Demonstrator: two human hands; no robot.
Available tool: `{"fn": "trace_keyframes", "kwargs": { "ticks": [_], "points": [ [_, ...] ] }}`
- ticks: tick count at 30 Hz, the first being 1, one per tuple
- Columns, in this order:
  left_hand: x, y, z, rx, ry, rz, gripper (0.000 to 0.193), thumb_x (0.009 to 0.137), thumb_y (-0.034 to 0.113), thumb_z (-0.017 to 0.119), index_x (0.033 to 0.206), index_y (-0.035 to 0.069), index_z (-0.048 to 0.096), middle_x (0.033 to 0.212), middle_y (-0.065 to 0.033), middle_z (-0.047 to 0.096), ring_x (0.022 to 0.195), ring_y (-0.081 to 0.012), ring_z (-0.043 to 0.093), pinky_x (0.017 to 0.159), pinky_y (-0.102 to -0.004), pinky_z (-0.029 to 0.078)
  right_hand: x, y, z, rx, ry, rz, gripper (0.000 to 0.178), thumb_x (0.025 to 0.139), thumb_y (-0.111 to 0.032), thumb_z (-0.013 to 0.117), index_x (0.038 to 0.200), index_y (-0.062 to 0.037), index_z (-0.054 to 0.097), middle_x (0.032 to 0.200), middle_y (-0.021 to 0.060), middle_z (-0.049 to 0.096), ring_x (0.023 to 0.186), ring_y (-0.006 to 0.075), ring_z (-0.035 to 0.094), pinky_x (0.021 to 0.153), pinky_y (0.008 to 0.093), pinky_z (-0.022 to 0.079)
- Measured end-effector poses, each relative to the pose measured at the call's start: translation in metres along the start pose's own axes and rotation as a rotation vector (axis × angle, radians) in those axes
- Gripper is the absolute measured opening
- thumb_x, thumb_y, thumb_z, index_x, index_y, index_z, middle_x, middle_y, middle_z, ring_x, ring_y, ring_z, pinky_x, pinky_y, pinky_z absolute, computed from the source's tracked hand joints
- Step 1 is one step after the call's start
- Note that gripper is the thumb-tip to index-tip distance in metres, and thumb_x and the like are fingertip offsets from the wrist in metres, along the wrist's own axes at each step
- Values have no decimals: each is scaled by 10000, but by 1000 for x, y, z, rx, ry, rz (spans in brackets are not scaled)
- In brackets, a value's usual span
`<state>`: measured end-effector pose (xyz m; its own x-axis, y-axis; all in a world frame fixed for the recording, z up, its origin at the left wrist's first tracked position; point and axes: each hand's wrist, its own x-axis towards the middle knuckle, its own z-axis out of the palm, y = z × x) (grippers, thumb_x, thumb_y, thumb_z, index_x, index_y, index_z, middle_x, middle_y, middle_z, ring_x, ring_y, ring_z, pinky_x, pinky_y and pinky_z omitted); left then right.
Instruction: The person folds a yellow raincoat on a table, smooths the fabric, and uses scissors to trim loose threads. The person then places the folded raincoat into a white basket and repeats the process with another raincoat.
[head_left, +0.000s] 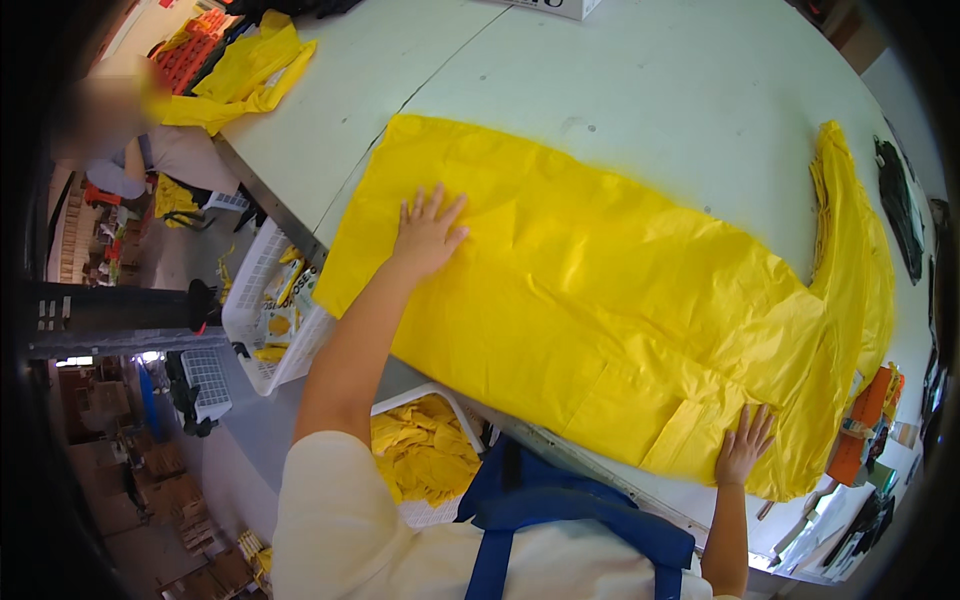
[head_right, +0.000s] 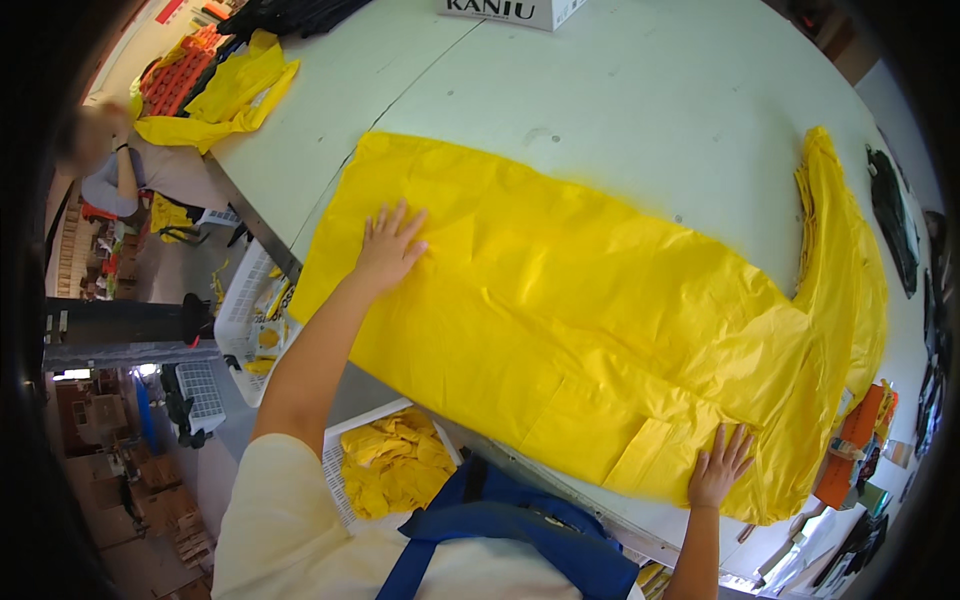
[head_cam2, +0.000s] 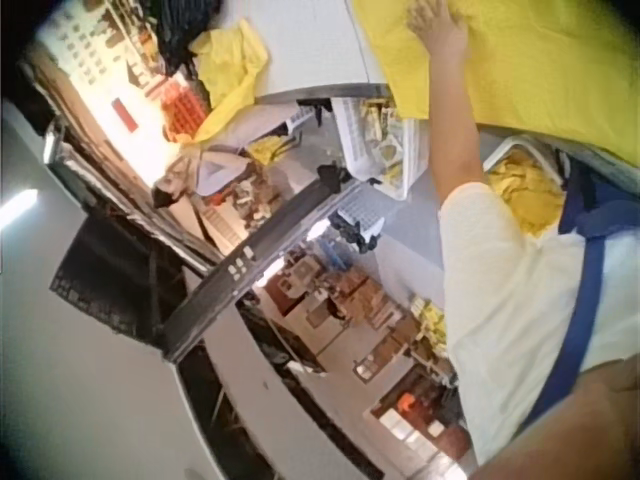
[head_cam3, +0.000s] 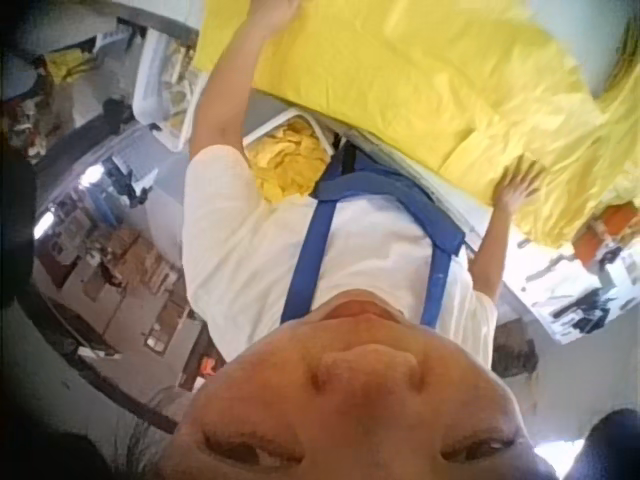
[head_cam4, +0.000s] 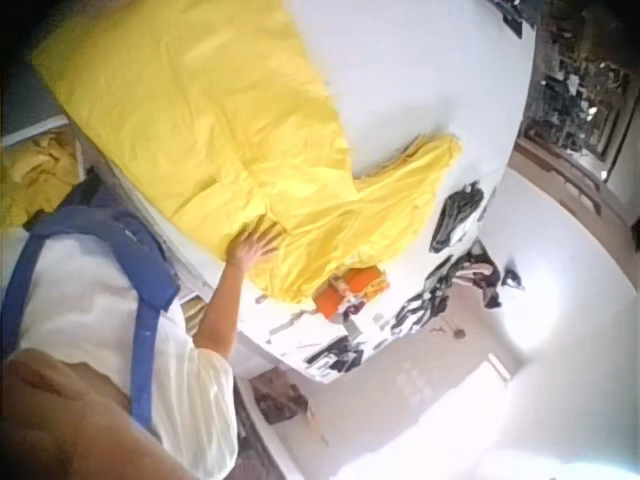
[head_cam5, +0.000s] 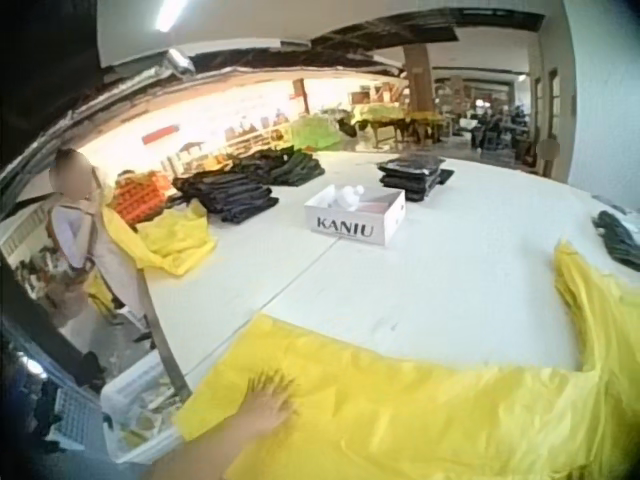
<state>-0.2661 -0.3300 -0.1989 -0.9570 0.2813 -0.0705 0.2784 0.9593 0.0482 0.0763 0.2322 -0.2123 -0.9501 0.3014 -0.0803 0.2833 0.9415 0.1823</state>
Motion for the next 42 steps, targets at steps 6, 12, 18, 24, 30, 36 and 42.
{"fn": "trace_keyframes", "kwargs": {
  "ticks": [6,12,18,24,30,36,42],
  "points": [
    [118,45,17,12,-133,190,573,920,473,412,1444,311,248,1542,-52,101,1399,-361,97,1090,-590,68,-4,-6,-7,55,-25,12,525,890,-349,410,1373,-145,420,1511,134,208,1401,371,109,1103,551,33],
    [154,68,17,57,-85,-182,603,920,422,450,1449,215,247,1528,-119,121,1385,-389,128,1078,-594,136,28,8,-50,320,-128,5,504,814,-278,589,1277,-106,490,1332,147,437,1252,371,350,1044,516,219],
    [110,359,-15,-529,-46,916,573,826,261,606,1317,29,423,1384,-164,391,1292,-346,342,1093,-451,249,287,149,-66,387,466,235,506,878,-276,584,1316,-81,422,1329,165,434,1233,341,399,1010,422,343],
    [100,556,25,-718,-38,977,465,849,249,587,1235,8,492,1294,-112,483,1218,-264,428,1053,-402,319,436,214,-63,554,27,519,836,770,-420,680,1383,18,317,1184,226,557,1119,328,529,939,382,423],
    [104,567,45,-488,112,924,548,881,319,533,1366,103,399,1424,-89,349,1310,-223,331,1098,-398,237,396,224,-101,1872,197,113,450,878,-180,605,1267,3,470,1155,122,600,970,190,617,837,306,514],
    [95,553,64,-425,0,845,463,901,307,509,1323,124,452,1360,-96,437,1249,-224,414,1039,-379,319,300,18,-151,596,85,-888,291,799,-218,602,1074,-125,624,1349,186,414,1241,333,417,1036,548,294],
    [36,521,55,-721,-742,868,387,918,299,492,1270,139,517,1284,-99,533,1176,-221,514,977,-356,407,204,28,-118,553,57,-556,424,755,-380,678,1073,-113,588,1315,96,483,1271,293,391,1073,526,246]
  ]
}}
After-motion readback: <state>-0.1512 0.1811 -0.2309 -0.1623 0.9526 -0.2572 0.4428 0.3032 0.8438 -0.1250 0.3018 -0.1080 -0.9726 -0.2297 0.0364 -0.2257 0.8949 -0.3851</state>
